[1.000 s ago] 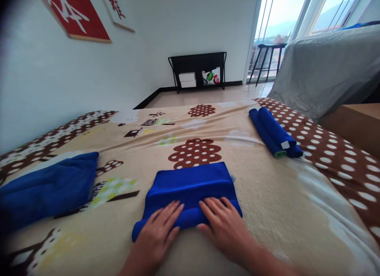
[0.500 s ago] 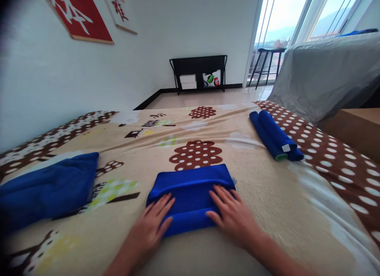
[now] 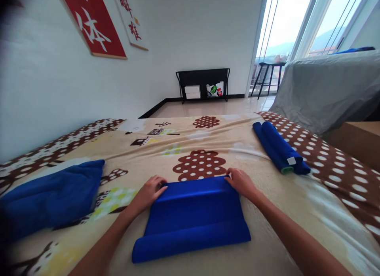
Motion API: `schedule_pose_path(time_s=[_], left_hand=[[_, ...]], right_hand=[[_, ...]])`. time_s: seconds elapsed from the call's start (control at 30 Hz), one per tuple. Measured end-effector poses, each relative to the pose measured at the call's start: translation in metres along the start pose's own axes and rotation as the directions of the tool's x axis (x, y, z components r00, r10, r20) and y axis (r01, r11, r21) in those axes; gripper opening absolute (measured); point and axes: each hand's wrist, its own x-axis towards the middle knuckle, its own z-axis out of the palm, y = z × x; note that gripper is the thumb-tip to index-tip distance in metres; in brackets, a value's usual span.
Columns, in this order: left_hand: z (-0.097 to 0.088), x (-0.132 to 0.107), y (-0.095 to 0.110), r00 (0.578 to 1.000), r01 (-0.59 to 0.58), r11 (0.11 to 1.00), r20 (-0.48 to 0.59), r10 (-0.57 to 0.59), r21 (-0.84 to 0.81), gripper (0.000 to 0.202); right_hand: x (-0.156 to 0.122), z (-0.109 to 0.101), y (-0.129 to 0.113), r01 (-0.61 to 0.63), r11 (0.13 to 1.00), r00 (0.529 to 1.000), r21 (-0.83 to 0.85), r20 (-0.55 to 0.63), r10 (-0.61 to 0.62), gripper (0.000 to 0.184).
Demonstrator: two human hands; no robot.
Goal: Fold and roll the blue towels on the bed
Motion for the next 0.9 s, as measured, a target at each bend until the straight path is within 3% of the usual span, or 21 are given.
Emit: schedule_pose_path(time_s=[0.17,0.33,0.47,0.5,0.57,0.67,0.7,0.77,0.9], left_hand=[[0.005,0.003,-0.013,1.0,0.008,1.0,0.018,-0.008,-0.009,0.01],[0.004,0.007,-0.02,0.997,0.063,0.998,-0.054,-0.062,0.025,0.009],[0.006,0.003,0.001,0.99,0.077,0.991,-0.129,-0.063,0.107,0.023],[0.007,0.001,0.012,0.993,0.041,0.992,-0.117,-0.026,0.122,0.029],[0.013,-0.004,0.036,0.992,-0.124,0.981,0.008,0.124,0.148,0.041],[0.024,-0.009,0.049,0.912,-0.368,0.915,0.256,0.321,0.162,0.057],[0.026,-0.011,0.043,0.898,-0.388,0.904,0.293,0.327,0.179,0.059],[0.027,-0.017,0.019,0.924,-0.328,0.914,0.281,0.258,0.238,0.058],[0.004,-0.052,-0.028,0.994,-0.103,0.926,0.082,0.078,0.364,0.048]], right_hand=[[0.0,0.008,0.007,0.019,0.999,1.0,-0.032,-0.001,-0.019,0.024],[0.007,0.011,0.01,0.025,0.996,0.998,-0.082,-0.062,-0.03,0.03],[0.003,0.006,-0.011,0.124,0.983,0.985,-0.139,-0.098,-0.139,0.036],[-0.001,0.006,-0.021,0.176,0.973,0.978,-0.146,-0.09,-0.191,0.037],[-0.009,0.008,-0.041,0.32,0.937,0.945,-0.139,-0.028,-0.327,0.044],[-0.02,0.017,-0.057,0.532,0.842,0.843,-0.088,0.142,-0.518,0.06],[-0.022,0.019,-0.054,0.551,0.83,0.828,-0.082,0.179,-0.532,0.061],[-0.027,0.018,-0.035,0.501,0.858,0.857,-0.111,0.2,-0.474,0.059],[-0.054,-0.003,0.019,0.305,0.928,0.952,-0.213,0.088,-0.292,0.053]])
